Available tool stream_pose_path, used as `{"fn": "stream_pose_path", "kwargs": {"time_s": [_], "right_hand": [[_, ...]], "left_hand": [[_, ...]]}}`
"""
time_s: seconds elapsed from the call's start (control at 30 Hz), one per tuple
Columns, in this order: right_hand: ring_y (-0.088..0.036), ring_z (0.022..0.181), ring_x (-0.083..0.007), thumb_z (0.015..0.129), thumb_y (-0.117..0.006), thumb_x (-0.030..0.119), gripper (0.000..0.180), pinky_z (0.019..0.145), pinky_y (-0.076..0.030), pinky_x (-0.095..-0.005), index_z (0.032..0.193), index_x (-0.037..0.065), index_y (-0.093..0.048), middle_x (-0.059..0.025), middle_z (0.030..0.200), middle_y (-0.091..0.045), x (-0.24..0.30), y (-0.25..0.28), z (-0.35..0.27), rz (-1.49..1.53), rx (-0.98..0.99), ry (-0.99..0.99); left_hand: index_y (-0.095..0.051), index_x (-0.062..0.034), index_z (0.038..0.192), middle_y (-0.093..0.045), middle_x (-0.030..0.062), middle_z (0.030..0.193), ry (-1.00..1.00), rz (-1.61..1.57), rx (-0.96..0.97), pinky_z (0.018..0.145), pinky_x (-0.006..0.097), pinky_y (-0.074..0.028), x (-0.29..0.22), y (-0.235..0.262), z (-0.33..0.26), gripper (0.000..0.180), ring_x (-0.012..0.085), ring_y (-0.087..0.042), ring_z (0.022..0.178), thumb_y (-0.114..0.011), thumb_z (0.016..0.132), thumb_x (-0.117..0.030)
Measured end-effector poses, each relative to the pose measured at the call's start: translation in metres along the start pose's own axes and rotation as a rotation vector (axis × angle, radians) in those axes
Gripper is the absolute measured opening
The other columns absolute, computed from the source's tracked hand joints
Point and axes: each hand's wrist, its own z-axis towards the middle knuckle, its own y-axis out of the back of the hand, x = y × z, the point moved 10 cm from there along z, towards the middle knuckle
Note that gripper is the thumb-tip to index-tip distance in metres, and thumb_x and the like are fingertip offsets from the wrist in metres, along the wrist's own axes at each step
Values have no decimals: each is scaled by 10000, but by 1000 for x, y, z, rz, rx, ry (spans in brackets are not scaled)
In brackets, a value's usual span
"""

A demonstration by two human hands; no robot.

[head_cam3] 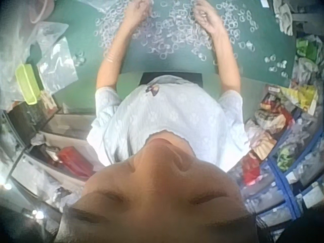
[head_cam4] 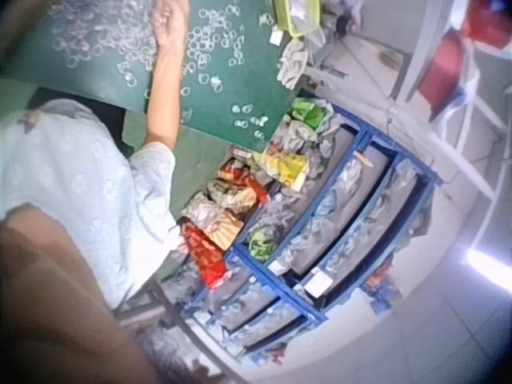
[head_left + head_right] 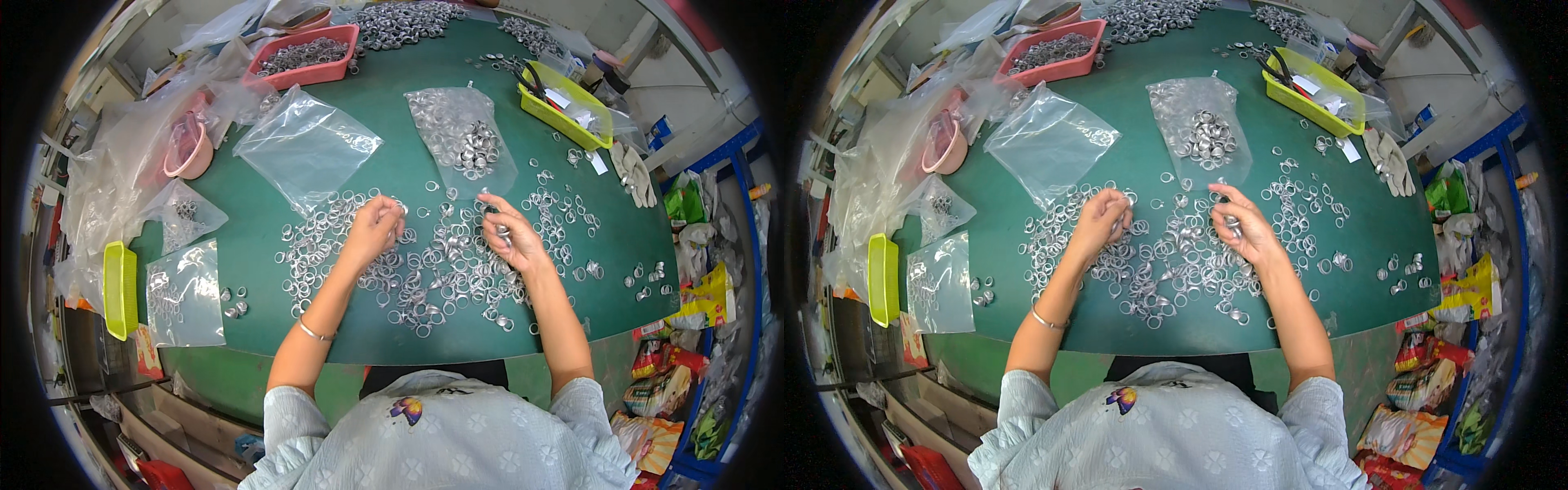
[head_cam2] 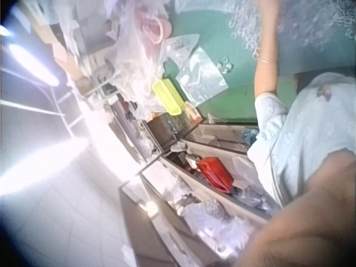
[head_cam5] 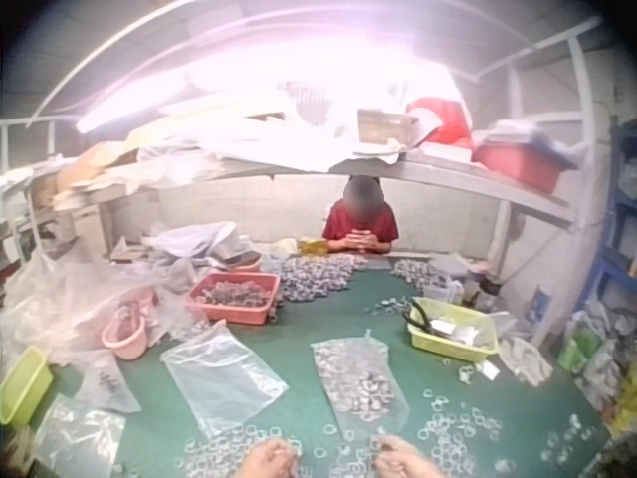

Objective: The person picks up metal rings from a large pile on a table, sorts through them by hand, and places them into a plastic bag.

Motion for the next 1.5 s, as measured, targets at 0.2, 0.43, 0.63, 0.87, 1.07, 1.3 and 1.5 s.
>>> {"fn": "stream_pose_path", "kwargs": {"time_s": [0.2,0.43,0.63,0.87,1.07,1.3,1.5], "right_hand": [[-592,582,-246,774,-686,150,166,515,-445,-379,918,71,-664,-110,729,-645,13,-36,-18,-1384,27,430],[-625,779,-333,763,-677,148,141,694,-495,-405,868,57,-650,-130,912,-652,17,-31,-18,-1426,-106,453],[-624,802,-342,751,-688,187,306,699,-504,-410,1035,89,-627,-153,940,-646,14,-44,-26,-1596,-78,517],[-575,639,-164,773,-705,192,313,578,-449,-318,1063,99,-631,-24,720,-581,13,-10,-21,-1129,-103,370],[-326,411,-46,895,-577,219,200,350,-231,-177,983,40,-585,27,646,-473,-12,15,-34,8,109,-50],[-413,450,-89,891,-570,174,170,333,-273,-175,978,29,-577,-26,694,-522,-10,6,-33,194,64,-58],[-630,691,-286,738,-706,148,186,656,-485,-402,907,78,-674,-104,789,-643,24,-31,-29,-1387,-166,549]], "left_hand": [[-516,-23,902,-541,143,636,169,-720,127,338,205,-212,28,-40,-56,144,78,-326,388,-436,868,-138],[-546,4,964,-553,137,724,208,-759,51,335,192,-236,33,-60,-72,310,117,-383,439,-381,910,-253],[-557,-25,1008,-551,98,816,441,-1129,34,337,165,-262,68,-79,-85,236,112,-431,531,-495,903,-227],[-603,-15,1001,-540,63,793,328,-801,2,386,175,-298,53,-76,-87,193,101,-431,564,-527,861,-125],[-634,-28,1030,-566,37,655,-277,648,-135,503,292,-426,-9,-54,-54,245,185,-543,560,-644,789,-72],[-644,-39,903,-639,137,854,-342,1261,-87,606,374,-491,-7,-71,-20,150,280,-619,653,-646,783,-130],[-574,-8,815,-636,111,835,45,-141,-47,421,247,-364,20,-44,-19,95,126,-485,501,-555,831,-100]]}}
